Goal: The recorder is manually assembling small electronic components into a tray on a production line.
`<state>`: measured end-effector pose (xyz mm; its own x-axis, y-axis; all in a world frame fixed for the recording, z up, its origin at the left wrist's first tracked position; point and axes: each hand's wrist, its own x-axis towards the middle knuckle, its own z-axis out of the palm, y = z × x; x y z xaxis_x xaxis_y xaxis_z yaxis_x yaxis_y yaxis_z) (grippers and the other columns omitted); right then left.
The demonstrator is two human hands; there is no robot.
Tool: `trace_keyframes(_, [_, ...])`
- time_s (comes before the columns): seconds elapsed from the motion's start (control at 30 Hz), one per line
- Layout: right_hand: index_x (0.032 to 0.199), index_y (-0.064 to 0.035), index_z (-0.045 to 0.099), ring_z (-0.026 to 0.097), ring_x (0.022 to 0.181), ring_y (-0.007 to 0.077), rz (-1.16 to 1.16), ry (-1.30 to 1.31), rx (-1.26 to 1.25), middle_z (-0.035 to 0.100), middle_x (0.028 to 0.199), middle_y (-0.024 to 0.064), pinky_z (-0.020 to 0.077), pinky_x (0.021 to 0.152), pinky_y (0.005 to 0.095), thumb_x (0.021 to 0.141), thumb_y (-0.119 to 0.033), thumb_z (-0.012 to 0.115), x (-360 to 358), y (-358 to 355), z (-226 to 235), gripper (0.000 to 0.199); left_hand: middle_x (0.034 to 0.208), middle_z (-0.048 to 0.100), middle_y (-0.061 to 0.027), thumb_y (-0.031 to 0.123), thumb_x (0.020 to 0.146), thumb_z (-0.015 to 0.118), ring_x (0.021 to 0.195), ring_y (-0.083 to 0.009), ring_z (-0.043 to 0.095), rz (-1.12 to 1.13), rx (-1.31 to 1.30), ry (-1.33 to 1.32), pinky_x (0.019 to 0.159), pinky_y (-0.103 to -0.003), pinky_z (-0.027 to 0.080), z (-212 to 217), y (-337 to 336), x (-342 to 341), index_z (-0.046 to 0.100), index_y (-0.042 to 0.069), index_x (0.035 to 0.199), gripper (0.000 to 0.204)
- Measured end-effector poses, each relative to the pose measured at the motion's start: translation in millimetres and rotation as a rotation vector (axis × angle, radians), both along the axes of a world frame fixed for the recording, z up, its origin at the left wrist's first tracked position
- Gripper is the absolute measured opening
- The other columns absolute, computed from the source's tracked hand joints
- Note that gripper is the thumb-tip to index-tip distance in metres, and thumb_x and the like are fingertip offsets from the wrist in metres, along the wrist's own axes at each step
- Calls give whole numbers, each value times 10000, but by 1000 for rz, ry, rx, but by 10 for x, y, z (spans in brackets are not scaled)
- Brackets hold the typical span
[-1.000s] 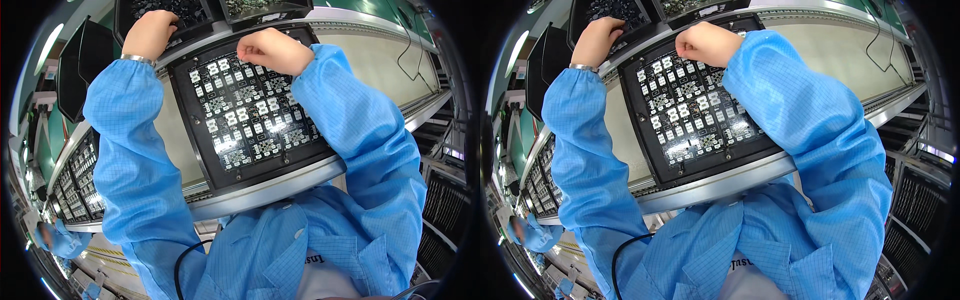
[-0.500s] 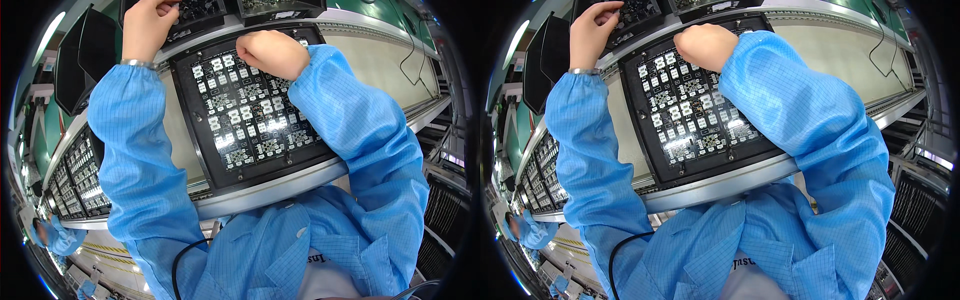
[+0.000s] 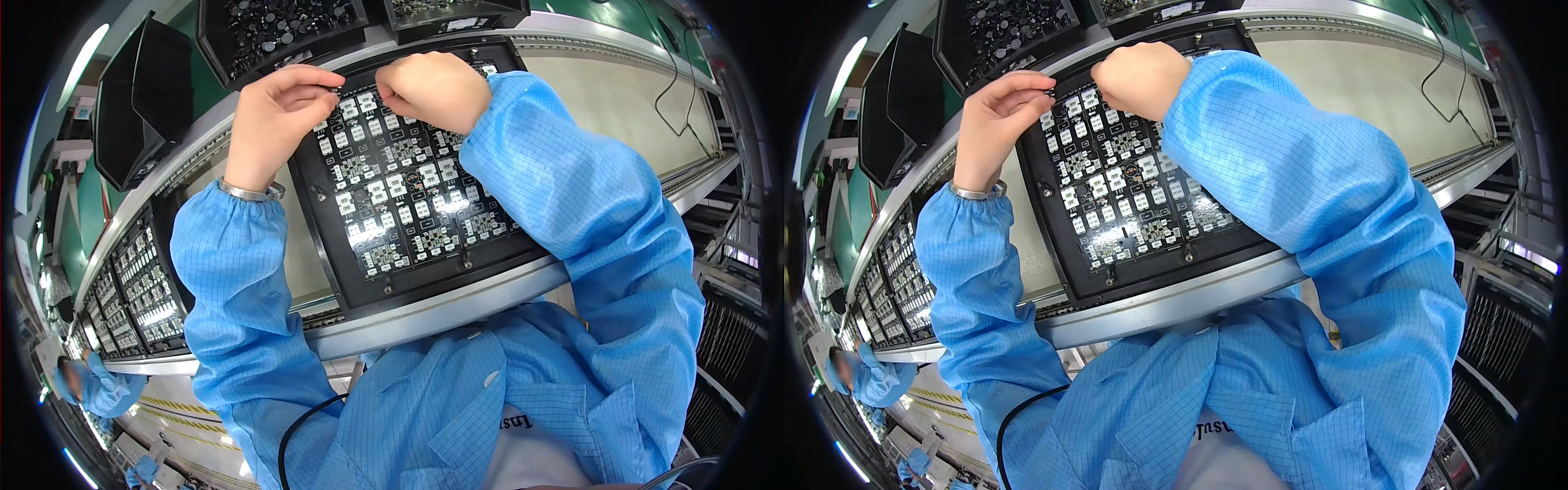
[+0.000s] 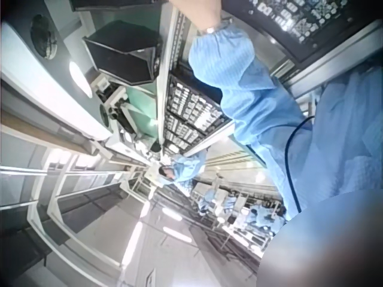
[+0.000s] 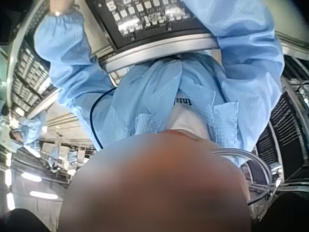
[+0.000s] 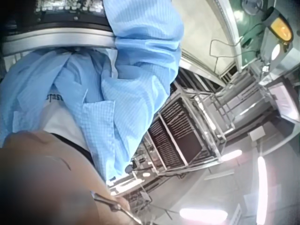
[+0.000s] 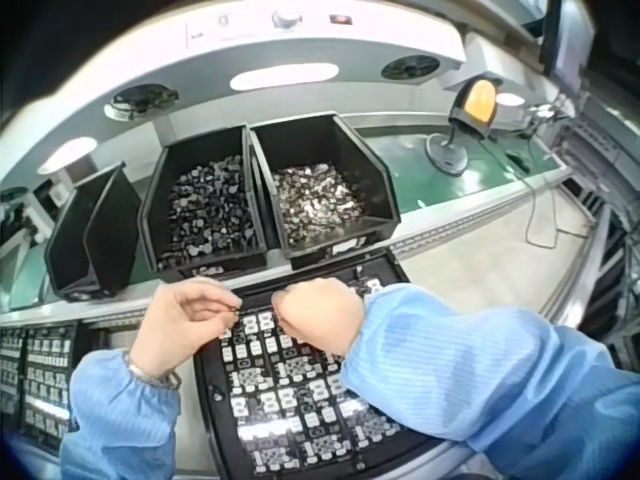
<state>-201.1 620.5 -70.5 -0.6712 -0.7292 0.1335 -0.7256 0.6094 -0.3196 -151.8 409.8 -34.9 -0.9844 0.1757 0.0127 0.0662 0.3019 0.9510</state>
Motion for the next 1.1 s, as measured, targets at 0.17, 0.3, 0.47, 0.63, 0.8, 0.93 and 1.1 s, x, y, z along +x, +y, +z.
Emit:
trace_keyframes(0.17, [867,-62,605,587,568,194,-31,-25,-288,612,668,67,448,528,315,834,-260,659,-125,112,272,208,940,675,-66,-24,800,618,849,-98,630,-18,56,-104,796,-217,505,-96,1,-60,644,-32,1009,211])
trace_keyframes(0.3, [854,8,623,592,581,167,-140,82,-596,621,653,107,471,561,285,831,-113,598,-381,255,679,126,890,682,-66,-12,799,642,818,-116,648,-53,-164,90,766,-235,518,-234,23,-141,664,-17,991,194])
trace_keyframes(0.47, [856,15,624,575,573,165,-245,48,-586,614,644,105,457,554,300,816,-114,603,-822,465,679,137,879,678,-128,20,763,667,790,-194,664,-88,-432,200,703,-272,522,-314,198,-244,682,16,937,175])
trace_keyframes(0.63, [867,11,634,588,587,190,-257,144,-524,615,650,108,467,577,314,793,-123,608,-1089,477,457,155,893,658,-100,26,790,637,783,-249,636,-179,-573,459,707,-310,500,-326,220,-205,668,9,926,140])
trace_keyframes(0.8, [854,-2,644,612,617,235,-268,163,-484,626,674,121,482,605,341,781,-131,597,-1136,534,486,156,897,645,-93,37,782,635,805,-290,623,-197,-578,518,714,-348,502,-295,277,-227,664,16,887,111])
trace_keyframes(0.93, [853,-6,647,636,675,270,-319,110,-409,650,720,137,496,637,360,777,-141,592,-989,443,595,164,917,631,-100,40,802,633,831,-273,616,-216,-632,477,736,-321,481,-270,251,-212,657,6,929,133])
trace_keyframes(1.1, [911,-25,672,651,803,325,-182,127,-147,666,807,184,512,740,387,774,-148,577,-1158,453,393,207,915,623,-98,47,809,629,827,-279,613,-254,-650,456,734,-322,481,-233,277,-261,659,16,928,127])
